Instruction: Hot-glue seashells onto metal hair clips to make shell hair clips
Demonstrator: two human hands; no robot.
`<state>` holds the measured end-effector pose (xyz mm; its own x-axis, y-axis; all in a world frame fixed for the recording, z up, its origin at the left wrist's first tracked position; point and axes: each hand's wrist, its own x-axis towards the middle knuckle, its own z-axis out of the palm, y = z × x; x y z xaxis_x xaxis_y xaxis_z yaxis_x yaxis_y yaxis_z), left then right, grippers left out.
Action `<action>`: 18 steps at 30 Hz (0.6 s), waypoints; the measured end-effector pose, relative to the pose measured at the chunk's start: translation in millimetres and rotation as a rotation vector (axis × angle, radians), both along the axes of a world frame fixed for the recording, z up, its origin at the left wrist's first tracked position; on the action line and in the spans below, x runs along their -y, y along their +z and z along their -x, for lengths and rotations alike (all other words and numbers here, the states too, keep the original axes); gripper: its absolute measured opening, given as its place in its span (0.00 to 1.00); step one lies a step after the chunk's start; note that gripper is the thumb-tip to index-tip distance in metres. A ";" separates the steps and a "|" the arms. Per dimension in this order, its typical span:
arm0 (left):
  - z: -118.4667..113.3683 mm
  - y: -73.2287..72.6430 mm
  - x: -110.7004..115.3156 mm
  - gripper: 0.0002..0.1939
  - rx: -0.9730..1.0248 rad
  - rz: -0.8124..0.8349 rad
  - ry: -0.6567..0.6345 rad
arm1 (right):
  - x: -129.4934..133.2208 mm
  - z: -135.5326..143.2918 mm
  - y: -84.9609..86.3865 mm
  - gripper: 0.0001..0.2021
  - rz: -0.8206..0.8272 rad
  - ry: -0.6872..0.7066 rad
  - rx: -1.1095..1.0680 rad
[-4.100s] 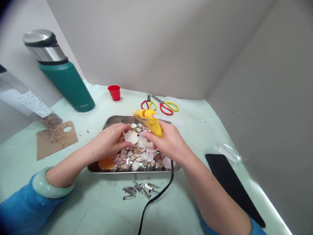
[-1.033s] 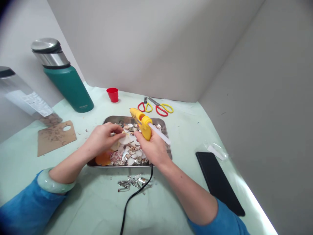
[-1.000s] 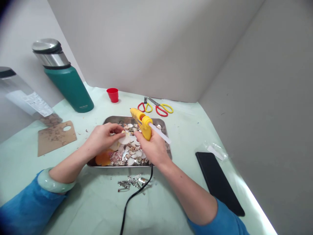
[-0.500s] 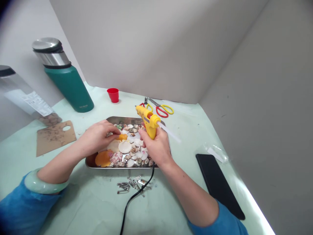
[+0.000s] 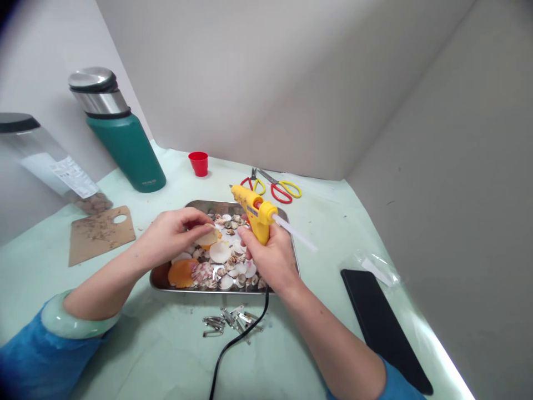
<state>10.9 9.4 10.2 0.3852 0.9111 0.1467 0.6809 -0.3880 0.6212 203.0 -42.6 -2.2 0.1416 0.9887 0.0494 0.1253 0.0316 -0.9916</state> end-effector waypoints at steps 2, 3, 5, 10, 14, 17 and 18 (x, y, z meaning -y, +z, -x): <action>-3.6 2.3 3.4 0.11 0.225 0.180 0.027 | 0.3 0.5 -0.1 0.18 -0.010 0.016 -0.012; -6.0 2.9 5.3 0.11 0.333 0.272 0.016 | 0.3 0.7 -0.4 0.18 -0.018 0.015 -0.020; -10.9 3.7 8.3 0.10 0.503 0.419 -0.014 | 0.0 1.1 -1.4 0.19 -0.027 0.006 -0.032; -15.5 2.9 7.4 0.09 0.650 0.536 0.016 | -0.7 1.2 -2.9 0.18 -0.001 -0.013 -0.009; -11.4 -1.8 1.5 0.11 0.671 0.532 0.062 | 0.2 1.4 -2.5 0.19 0.010 -0.005 0.036; -8.0 -6.5 -2.8 0.11 0.673 0.480 0.084 | 1.3 1.5 -3.3 0.21 -0.004 0.001 0.047; -7.0 -7.6 -4.0 0.11 0.686 0.465 0.091 | 1.7 1.5 -3.6 0.21 -0.012 0.004 0.045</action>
